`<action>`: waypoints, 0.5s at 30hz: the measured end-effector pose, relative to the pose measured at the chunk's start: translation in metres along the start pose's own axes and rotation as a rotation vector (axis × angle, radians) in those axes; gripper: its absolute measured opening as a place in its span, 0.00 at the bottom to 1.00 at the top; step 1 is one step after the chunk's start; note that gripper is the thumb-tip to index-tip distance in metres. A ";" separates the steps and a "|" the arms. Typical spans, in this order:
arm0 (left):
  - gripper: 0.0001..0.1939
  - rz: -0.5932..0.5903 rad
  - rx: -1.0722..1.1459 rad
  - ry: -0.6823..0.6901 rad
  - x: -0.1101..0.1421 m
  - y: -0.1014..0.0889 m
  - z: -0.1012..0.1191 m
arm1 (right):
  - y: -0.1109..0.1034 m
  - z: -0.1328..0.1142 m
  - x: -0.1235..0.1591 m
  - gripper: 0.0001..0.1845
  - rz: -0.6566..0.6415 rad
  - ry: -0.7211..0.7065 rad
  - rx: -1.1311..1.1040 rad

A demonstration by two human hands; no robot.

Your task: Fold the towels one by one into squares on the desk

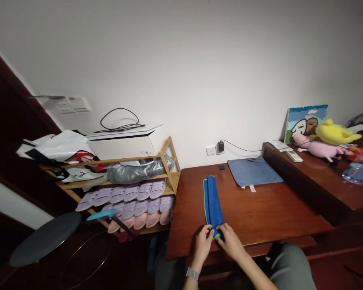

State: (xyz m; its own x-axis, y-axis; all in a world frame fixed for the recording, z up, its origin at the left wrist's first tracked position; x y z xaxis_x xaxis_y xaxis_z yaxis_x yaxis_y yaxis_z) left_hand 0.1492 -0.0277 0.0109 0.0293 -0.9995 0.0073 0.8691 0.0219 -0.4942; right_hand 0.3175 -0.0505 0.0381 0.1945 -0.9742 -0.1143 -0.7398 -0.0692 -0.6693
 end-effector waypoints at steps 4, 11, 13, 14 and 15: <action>0.20 -0.031 0.167 0.011 -0.005 0.002 -0.004 | -0.004 -0.010 0.001 0.21 -0.004 -0.022 0.096; 0.29 0.041 0.549 -0.042 -0.002 -0.011 0.006 | -0.014 -0.038 -0.016 0.12 -0.012 -0.078 0.065; 0.31 0.041 0.655 -0.073 0.000 -0.016 0.015 | -0.021 -0.041 -0.023 0.10 0.003 -0.079 -0.029; 0.32 0.034 0.707 -0.088 0.001 -0.019 0.021 | -0.026 -0.043 -0.025 0.10 0.016 -0.083 -0.068; 0.32 0.025 0.754 -0.100 0.002 -0.021 0.026 | -0.031 -0.045 -0.027 0.10 0.031 -0.090 -0.094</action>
State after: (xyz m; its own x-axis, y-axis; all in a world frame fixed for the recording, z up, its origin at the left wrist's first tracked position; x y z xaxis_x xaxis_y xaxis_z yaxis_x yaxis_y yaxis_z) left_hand 0.1444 -0.0292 0.0440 0.0670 -0.9927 0.1005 0.9686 0.0889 0.2321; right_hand 0.3058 -0.0313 0.0947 0.2240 -0.9534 -0.2020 -0.8029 -0.0630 -0.5928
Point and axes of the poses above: each hand's wrist, its own x-axis away from the middle knuckle, its own y-axis out of the palm, z = x × y, the point moved 1 cm from there along -x, towards the middle knuckle, and after that the axes turned 1 degree about -y, right-handed, at the moved point
